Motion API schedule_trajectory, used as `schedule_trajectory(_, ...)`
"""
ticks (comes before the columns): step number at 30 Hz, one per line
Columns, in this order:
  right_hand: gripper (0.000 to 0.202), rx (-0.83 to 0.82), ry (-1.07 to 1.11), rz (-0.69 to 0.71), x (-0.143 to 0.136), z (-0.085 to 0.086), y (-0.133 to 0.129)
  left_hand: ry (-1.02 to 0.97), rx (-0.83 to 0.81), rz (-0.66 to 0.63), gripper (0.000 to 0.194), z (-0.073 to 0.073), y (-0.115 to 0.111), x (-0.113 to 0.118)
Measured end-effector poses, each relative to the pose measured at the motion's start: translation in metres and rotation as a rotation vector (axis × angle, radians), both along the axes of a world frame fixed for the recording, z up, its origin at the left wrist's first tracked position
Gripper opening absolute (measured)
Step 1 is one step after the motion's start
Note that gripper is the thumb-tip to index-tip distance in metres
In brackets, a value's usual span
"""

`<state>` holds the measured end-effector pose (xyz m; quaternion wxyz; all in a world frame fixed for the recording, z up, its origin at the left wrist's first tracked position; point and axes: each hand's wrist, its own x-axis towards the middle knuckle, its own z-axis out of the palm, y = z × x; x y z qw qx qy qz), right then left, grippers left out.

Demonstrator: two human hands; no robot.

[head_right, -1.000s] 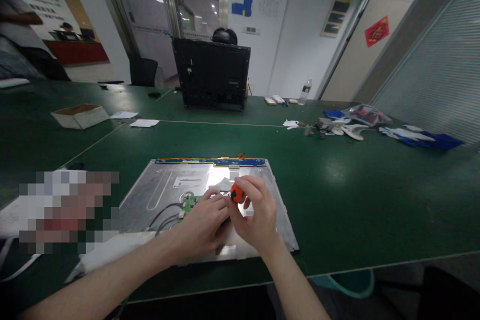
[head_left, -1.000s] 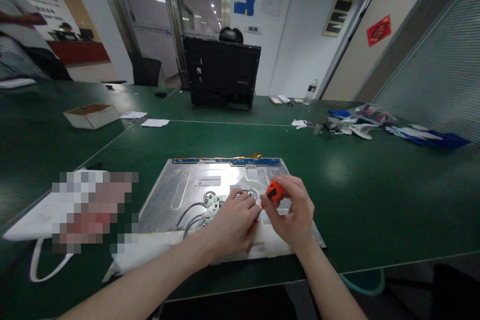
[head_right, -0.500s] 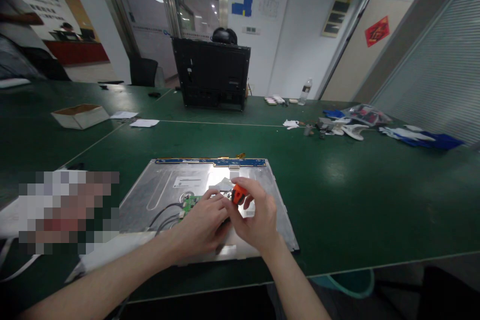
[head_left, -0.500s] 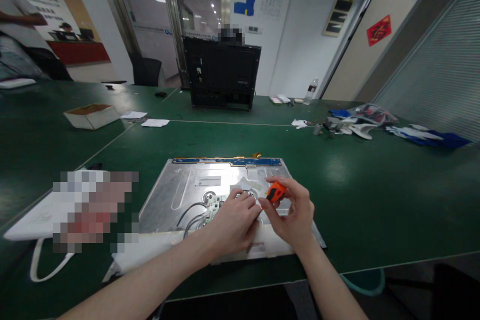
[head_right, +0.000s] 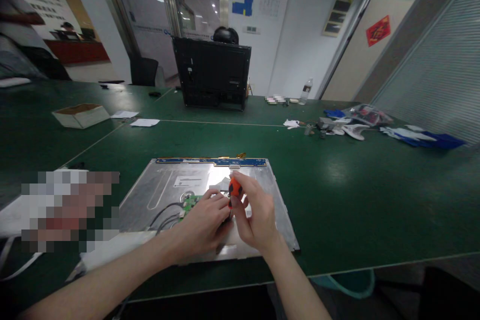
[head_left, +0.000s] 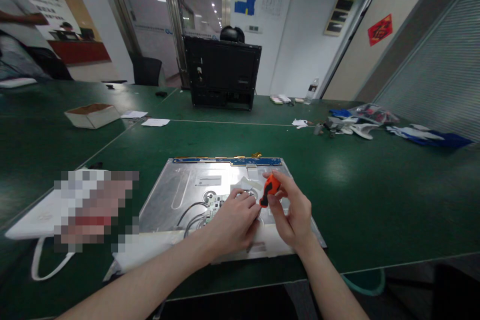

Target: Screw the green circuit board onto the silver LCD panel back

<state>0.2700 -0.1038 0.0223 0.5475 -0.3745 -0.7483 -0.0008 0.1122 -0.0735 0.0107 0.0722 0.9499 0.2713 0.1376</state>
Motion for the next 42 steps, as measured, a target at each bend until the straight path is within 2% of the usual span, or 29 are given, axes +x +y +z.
schedule_trajectory(9, 0.052, 0.109, 0.005, -0.074, -0.002, -0.001, 0.005, -0.006, -0.009, -0.019, 0.019, -0.003, 0.001, -0.001)
schedule_trajectory(19, 0.056, 0.022, -0.025, -0.026, 0.000, -0.002, 0.000, -0.007, -0.006, -0.014, 0.015, -0.001, 0.001, -0.001)
schedule_trajectory(23, 0.060, 0.056, -0.016, -0.027, -0.001, -0.003, 0.001, 0.003, -0.020, -0.026, 0.013, 0.000, 0.001, -0.002)
schedule_trajectory(28, 0.057, 0.127, -0.041, -0.086, -0.002, 0.001, 0.004, -0.001, -0.011, -0.025, 0.015, -0.001, 0.002, -0.002)
schedule_trajectory(32, 0.059, 0.080, -0.068, -0.140, -0.002, -0.001, 0.002, 0.014, -0.007, -0.037, 0.016, -0.001, 0.002, -0.003)
schedule_trajectory(37, 0.063, -0.009, 0.019, -0.056, -0.001, -0.010, 0.000, 0.011, -0.011, -0.033, 0.014, -0.001, 0.002, -0.003)
schedule_trajectory(42, 0.061, 0.038, 0.012, -0.056, -0.002, -0.008, 0.002, 0.005, -0.007, -0.024, 0.012, -0.002, 0.003, -0.002)
